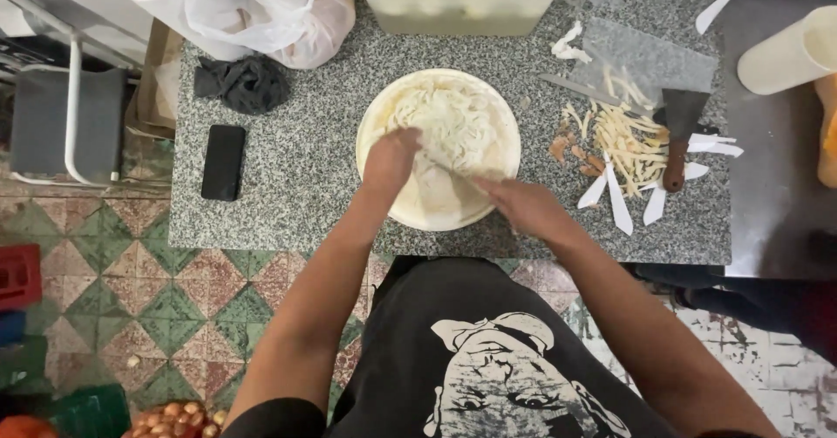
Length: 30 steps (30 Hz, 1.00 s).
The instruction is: Slicing peeled onions into thin strips on a plate using a knife.
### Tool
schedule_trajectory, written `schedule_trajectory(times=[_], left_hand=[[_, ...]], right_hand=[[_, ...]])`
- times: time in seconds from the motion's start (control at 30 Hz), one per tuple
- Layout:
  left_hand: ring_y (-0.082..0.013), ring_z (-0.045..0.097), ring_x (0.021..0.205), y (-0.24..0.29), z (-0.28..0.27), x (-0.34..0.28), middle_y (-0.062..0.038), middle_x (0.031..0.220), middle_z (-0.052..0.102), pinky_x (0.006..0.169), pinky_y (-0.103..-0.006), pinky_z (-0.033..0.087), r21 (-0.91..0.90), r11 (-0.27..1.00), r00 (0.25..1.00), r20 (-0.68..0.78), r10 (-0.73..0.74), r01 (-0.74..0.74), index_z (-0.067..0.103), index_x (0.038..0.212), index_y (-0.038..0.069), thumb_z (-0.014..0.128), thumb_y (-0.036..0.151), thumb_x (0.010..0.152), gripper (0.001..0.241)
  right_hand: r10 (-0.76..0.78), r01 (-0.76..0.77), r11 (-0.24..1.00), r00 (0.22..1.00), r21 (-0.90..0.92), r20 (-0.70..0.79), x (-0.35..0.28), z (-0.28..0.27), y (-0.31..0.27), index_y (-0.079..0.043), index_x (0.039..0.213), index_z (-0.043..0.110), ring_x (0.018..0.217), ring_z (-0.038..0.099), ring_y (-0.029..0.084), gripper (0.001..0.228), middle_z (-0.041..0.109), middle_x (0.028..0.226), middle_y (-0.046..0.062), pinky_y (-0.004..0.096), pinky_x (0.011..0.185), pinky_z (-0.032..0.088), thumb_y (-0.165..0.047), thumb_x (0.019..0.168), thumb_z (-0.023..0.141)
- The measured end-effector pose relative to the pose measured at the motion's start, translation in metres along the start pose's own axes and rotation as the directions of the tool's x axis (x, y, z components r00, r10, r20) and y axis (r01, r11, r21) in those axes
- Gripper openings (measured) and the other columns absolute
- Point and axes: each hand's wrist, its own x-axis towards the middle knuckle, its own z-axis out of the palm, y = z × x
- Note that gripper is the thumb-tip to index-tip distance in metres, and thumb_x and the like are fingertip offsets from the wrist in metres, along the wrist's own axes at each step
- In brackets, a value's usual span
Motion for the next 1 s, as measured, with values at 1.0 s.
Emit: schedule_trajectory(times=[1.0], left_hand=[[-0.039, 0.063, 0.123, 0.001, -0.118, -0.048, -0.022, 0.13, 0.061, 0.095, -0.0461, 0.059, -0.223, 0.908, 0.935, 0.097, -0.342, 0.355, 0.06, 0.14, 0.004, 0.067, 0.005, 0.094, 0.047]], right_hand=[[-0.027, 0.005, 0.968, 0.996, 0.25, 0.084, -0.008, -0.014, -0.064, -0.024, 0.16, 0.039, 0.128, 0.056, 0.049, 0.052, 0.058, 0.142, 0.027, 0.056, 0.104, 0.045, -0.028, 0.108, 0.04]])
